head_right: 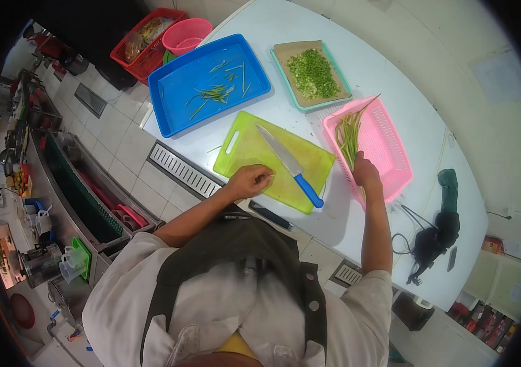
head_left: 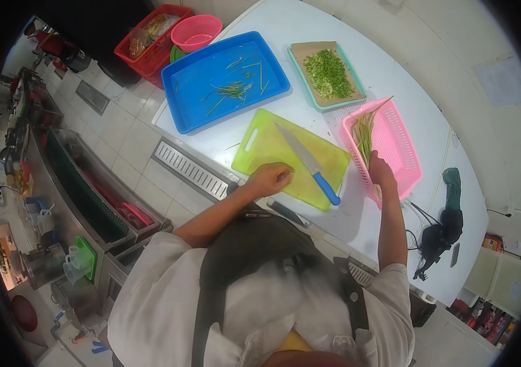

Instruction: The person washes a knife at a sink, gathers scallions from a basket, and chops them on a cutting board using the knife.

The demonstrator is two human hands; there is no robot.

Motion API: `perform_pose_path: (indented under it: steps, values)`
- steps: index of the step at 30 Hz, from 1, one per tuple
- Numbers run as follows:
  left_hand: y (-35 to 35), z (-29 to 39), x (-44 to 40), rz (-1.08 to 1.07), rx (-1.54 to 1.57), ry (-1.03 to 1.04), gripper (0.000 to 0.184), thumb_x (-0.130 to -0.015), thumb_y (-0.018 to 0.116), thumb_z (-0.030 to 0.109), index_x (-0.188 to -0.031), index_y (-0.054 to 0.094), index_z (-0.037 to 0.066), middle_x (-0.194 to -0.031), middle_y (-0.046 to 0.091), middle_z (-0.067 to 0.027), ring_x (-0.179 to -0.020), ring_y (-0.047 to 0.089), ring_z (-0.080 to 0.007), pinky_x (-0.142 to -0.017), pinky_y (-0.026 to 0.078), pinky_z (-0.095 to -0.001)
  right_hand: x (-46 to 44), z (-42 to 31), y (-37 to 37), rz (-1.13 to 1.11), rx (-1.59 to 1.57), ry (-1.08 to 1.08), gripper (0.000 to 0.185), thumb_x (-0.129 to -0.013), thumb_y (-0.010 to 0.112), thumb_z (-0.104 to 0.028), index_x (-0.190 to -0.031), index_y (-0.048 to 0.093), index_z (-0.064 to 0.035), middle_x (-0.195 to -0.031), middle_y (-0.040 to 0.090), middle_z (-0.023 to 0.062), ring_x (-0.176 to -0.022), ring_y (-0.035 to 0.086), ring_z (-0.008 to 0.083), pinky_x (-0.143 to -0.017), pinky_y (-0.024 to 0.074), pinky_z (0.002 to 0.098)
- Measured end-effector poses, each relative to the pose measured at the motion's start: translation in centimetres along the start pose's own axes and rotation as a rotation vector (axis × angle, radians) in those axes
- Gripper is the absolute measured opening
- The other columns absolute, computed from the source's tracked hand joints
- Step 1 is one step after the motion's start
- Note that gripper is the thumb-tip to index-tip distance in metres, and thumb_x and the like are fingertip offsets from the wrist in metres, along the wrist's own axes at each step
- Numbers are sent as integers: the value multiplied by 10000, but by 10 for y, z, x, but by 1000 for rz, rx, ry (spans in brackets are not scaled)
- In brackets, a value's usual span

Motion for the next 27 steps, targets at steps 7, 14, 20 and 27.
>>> perform_pose_path:
  steps: [7, 14, 20, 27]
  values:
    - [2, -3, 1, 12, 2, -76, 169, -908, 663, 165, -1031, 695, 54, -812, 670, -109, -685, 657, -229, -637, 522, -341, 2, 5, 6, 102, -28, 79, 279, -878, 545, -111, -1112, 452, 12, -918, 681, 297, -923, 691, 444, -818, 550, 546]
    - [9, -10, 0, 91, -50, 44, 109, -915, 682, 99, -994, 692, 23, -803, 697, -98, -642, 655, -147, -598, 528, -285, -8, 45, 10, 245, -294, -25, 325, -769, 591, -116, -1044, 644, 51, -879, 700, 240, -847, 704, 378, -795, 550, 484]
    - [14, -19, -3, 107, -23, -107, 92, -933, 679, 69, -995, 692, 3, -749, 664, -25, -634, 578, -46, -581, 484, -218, 11, 79, -1, -10, -1337, 56, 333, -783, 682, -119, -1076, 647, 35, -862, 679, 121, -734, 652, 229, -739, 536, 379]
    - [18, -16, -5, 124, 42, -109, 92, -952, 657, 50, -1009, 678, -19, -765, 662, -7, -654, 572, -33, -583, 465, -202, 29, 70, -27, 117, -1884, -60, 252, -859, 658, -23, -1097, 582, 5, -833, 600, 59, -686, 608, 175, -638, 515, 305]
Point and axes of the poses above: each hand's wrist, its own x-axis away from the middle knuckle, its own y-axis out of the palm, z = x × y, the point moved 8 cm from there along -x, towards the middle knuckle
